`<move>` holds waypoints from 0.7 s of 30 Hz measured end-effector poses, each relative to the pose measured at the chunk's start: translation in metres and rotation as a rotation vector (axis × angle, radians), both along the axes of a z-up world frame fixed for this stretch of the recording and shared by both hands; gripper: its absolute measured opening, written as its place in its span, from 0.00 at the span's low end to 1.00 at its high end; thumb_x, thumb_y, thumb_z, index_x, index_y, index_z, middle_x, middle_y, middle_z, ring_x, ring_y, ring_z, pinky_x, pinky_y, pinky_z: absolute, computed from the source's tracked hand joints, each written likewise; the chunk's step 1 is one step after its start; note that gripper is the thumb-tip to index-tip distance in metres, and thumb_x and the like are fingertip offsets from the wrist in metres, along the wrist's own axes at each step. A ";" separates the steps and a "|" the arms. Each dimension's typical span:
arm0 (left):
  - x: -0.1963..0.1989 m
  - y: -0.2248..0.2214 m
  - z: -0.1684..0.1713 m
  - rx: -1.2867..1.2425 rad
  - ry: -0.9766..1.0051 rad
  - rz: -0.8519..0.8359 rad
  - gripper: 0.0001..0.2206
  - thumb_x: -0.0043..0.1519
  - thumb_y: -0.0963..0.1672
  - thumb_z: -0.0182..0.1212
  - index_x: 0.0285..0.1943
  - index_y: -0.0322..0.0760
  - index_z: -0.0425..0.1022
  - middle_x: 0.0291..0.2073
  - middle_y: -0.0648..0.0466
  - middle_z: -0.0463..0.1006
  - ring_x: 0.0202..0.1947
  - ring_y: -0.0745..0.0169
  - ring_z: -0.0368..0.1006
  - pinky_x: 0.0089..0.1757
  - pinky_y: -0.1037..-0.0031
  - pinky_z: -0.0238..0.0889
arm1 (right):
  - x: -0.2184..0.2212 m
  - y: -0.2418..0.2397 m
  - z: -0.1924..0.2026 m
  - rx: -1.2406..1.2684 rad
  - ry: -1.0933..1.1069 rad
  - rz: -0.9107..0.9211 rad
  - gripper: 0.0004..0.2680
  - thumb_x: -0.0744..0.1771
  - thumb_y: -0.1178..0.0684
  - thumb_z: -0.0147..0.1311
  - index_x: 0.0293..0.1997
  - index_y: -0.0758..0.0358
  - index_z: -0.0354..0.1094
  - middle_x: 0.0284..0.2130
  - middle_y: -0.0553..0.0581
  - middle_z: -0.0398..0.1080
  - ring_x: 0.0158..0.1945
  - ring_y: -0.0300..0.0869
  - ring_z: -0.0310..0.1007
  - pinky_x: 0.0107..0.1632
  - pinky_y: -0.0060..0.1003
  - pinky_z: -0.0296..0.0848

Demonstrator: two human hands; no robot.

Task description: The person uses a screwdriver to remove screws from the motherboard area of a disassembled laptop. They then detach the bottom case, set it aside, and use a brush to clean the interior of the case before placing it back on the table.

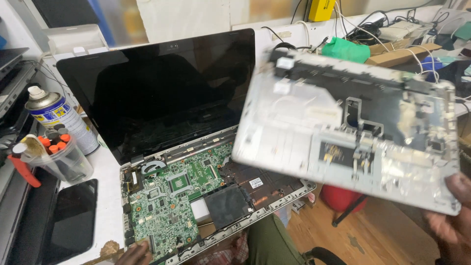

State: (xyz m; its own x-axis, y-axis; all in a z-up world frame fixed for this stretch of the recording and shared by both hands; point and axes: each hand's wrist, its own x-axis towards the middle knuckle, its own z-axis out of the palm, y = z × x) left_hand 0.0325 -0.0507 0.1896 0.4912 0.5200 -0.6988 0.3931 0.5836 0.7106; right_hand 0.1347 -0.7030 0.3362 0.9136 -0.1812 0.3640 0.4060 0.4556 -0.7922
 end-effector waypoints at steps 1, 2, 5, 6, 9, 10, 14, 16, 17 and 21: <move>0.012 0.040 -0.047 0.027 0.042 -0.197 0.31 0.64 0.47 0.57 0.78 0.34 0.60 0.73 0.40 0.64 0.66 0.40 0.67 0.57 0.56 0.62 | -0.002 0.002 -0.005 0.060 -0.004 0.095 0.23 0.69 0.50 0.61 0.72 0.70 0.61 0.63 0.65 0.73 0.65 0.50 0.75 0.64 0.48 0.75; 0.012 0.078 -0.095 0.052 0.086 -0.393 0.36 0.62 0.53 0.56 0.79 0.34 0.58 0.76 0.43 0.61 0.65 0.41 0.69 0.55 0.56 0.62 | -0.004 0.005 -0.010 0.119 -0.008 0.190 0.22 0.68 0.54 0.62 0.69 0.76 0.63 0.59 0.72 0.74 0.59 0.55 0.78 0.62 0.53 0.74; -0.072 0.045 -0.023 0.977 -0.244 -0.854 0.26 0.59 0.49 0.62 0.70 0.57 0.75 0.72 0.69 0.70 0.75 0.72 0.59 0.69 0.72 0.56 | -0.013 0.019 -0.028 -0.099 0.385 0.027 0.15 0.74 0.52 0.32 0.69 0.63 0.53 0.60 0.71 0.62 0.60 0.57 0.63 0.62 0.59 0.62; -0.078 0.013 0.011 0.983 -0.234 -0.835 0.26 0.59 0.49 0.62 0.70 0.57 0.75 0.72 0.69 0.70 0.75 0.72 0.59 0.69 0.72 0.56 | -0.024 0.055 0.003 -0.099 0.381 0.048 0.15 0.74 0.52 0.32 0.69 0.63 0.53 0.60 0.71 0.62 0.60 0.57 0.63 0.62 0.59 0.62; -0.093 -0.042 0.076 1.244 -0.684 -0.218 0.21 0.62 0.47 0.53 0.62 0.32 0.76 0.54 0.50 0.85 0.67 0.62 0.70 0.67 0.70 0.54 | -0.048 0.133 0.055 -0.144 0.612 0.069 0.19 0.73 0.63 0.13 0.74 0.75 0.44 0.64 0.83 0.51 0.65 0.73 0.48 0.67 0.68 0.47; -0.090 -0.035 0.075 0.719 -0.902 -0.206 0.31 0.59 0.51 0.55 0.69 0.27 0.67 0.59 0.37 0.79 0.62 0.47 0.72 0.59 0.60 0.60 | -0.045 0.134 0.045 -0.142 0.639 0.063 0.14 0.74 0.60 0.21 0.68 0.67 0.46 0.61 0.74 0.55 0.64 0.63 0.54 0.68 0.59 0.53; -0.105 -0.085 0.185 -0.109 -0.606 0.003 0.37 0.57 0.48 0.42 0.81 0.36 0.59 0.65 0.36 0.74 0.59 0.37 0.69 0.57 0.46 0.58 | -0.010 0.105 -0.049 -0.222 0.384 0.142 0.12 0.70 0.55 0.45 0.58 0.67 0.67 0.36 0.66 0.70 0.35 0.51 0.69 0.37 0.41 0.63; -0.106 -0.082 0.176 -0.035 -0.538 0.012 0.31 0.59 0.41 0.45 0.76 0.29 0.65 0.62 0.32 0.76 0.59 0.36 0.70 0.58 0.50 0.58 | -0.032 0.134 -0.030 -0.153 0.358 0.127 0.11 0.68 0.56 0.46 0.54 0.70 0.66 0.36 0.67 0.69 0.36 0.52 0.70 0.39 0.41 0.64; -0.107 -0.079 0.172 0.054 -0.464 0.023 0.26 0.60 0.33 0.49 0.71 0.23 0.71 0.58 0.28 0.79 0.58 0.35 0.72 0.58 0.53 0.58 | -0.043 0.151 -0.023 -0.071 0.337 0.124 0.10 0.67 0.58 0.46 0.51 0.72 0.66 0.35 0.69 0.69 0.37 0.54 0.71 0.41 0.42 0.64; -0.116 -0.071 0.153 0.397 -0.268 0.103 0.21 0.56 0.34 0.63 0.62 0.23 0.81 0.47 0.39 0.84 0.50 0.48 0.76 0.56 0.65 0.62 | -0.031 0.143 -0.038 -0.124 0.407 0.152 0.15 0.64 0.60 0.49 0.55 0.78 0.68 0.36 0.76 0.72 0.34 0.65 0.73 0.34 0.52 0.67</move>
State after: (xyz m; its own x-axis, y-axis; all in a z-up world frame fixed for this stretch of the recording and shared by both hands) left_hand -0.0839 -0.1221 0.3422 0.5583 0.7761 -0.2932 0.1204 0.2739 0.9542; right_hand 0.1041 -0.5603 0.2987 0.9997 -0.0116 -0.0199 -0.0140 0.3777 -0.9258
